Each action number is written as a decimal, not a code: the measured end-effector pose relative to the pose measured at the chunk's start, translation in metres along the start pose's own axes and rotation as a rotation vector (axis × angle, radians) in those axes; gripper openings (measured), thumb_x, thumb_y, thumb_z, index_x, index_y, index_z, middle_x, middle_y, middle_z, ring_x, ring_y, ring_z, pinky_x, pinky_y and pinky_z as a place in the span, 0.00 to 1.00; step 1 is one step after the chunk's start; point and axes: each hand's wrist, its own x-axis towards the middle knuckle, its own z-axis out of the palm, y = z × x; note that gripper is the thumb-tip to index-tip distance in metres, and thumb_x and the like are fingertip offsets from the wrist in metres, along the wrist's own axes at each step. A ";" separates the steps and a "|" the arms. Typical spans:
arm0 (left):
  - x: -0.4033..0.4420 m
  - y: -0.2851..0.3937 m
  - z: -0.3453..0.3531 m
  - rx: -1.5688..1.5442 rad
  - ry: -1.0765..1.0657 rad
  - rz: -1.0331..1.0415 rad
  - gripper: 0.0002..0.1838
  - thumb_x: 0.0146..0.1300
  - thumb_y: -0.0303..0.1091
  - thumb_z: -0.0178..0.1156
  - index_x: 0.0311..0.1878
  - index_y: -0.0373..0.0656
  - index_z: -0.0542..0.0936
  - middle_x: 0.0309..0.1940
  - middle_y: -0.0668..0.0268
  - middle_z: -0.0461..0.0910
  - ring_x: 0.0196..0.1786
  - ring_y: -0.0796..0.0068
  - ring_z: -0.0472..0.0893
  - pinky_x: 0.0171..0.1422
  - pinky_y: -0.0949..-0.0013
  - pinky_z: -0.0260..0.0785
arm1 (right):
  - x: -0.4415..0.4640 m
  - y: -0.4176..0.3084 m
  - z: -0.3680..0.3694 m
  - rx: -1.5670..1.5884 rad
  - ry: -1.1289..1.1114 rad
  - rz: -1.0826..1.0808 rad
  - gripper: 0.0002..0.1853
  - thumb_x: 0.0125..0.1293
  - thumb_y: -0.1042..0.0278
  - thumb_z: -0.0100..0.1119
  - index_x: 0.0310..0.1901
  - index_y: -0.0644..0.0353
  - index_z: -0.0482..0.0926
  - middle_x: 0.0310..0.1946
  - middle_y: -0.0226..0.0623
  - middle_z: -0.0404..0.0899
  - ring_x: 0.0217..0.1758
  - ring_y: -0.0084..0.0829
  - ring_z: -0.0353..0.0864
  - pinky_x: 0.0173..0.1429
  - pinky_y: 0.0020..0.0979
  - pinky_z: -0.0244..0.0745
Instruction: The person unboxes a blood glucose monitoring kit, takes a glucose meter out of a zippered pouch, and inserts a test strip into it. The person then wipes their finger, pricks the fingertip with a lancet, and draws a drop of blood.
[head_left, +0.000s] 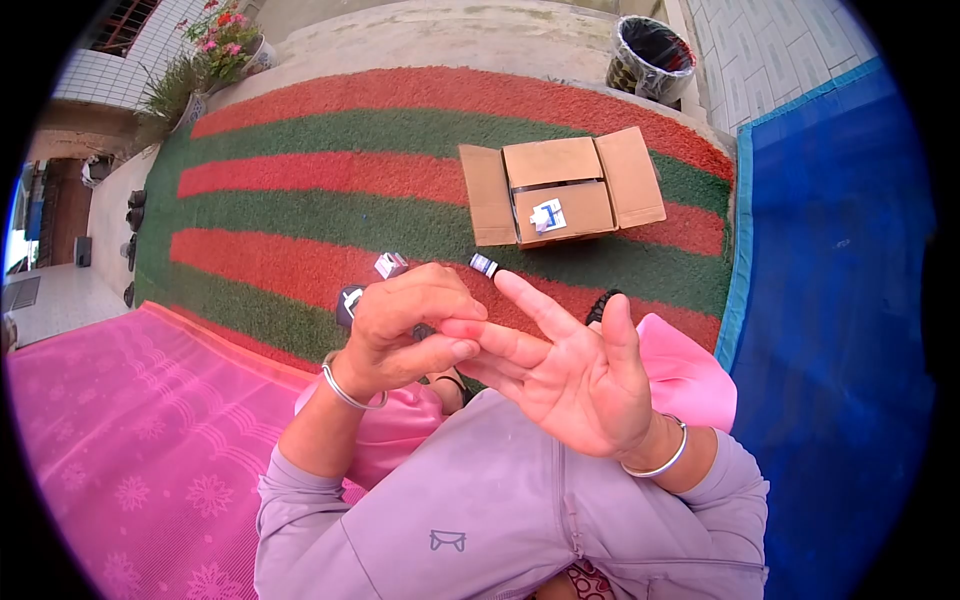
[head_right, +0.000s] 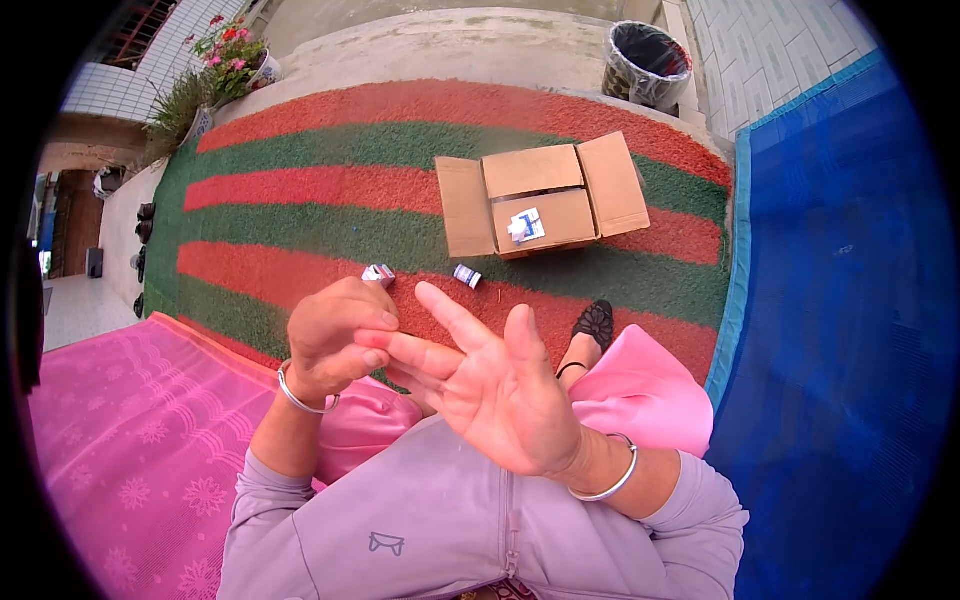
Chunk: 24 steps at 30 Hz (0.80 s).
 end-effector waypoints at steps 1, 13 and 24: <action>0.000 -0.001 0.000 -0.006 0.003 0.011 0.11 0.48 0.26 0.63 0.36 0.33 0.77 0.26 0.61 0.75 0.29 0.69 0.75 0.33 0.69 0.67 | 0.000 0.000 0.000 -0.001 0.001 0.002 0.48 0.61 0.28 0.23 0.67 0.61 0.28 0.65 0.59 0.51 0.71 0.44 0.47 0.73 0.41 0.35; 0.000 -0.004 0.003 -0.100 0.034 0.011 0.09 0.49 0.24 0.62 0.35 0.33 0.76 0.27 0.60 0.74 0.28 0.69 0.74 0.34 0.69 0.67 | 0.000 -0.001 0.004 -0.049 -0.021 -0.008 0.47 0.61 0.28 0.23 0.68 0.58 0.26 0.66 0.57 0.48 0.72 0.43 0.45 0.73 0.42 0.32; 0.005 0.004 0.009 -0.292 0.127 -0.098 0.08 0.49 0.23 0.59 0.35 0.36 0.75 0.29 0.63 0.74 0.32 0.72 0.73 0.38 0.71 0.66 | 0.001 0.002 0.010 -0.100 -0.102 -0.133 0.45 0.60 0.28 0.16 0.69 0.54 0.30 0.67 0.55 0.46 0.72 0.45 0.41 0.73 0.47 0.29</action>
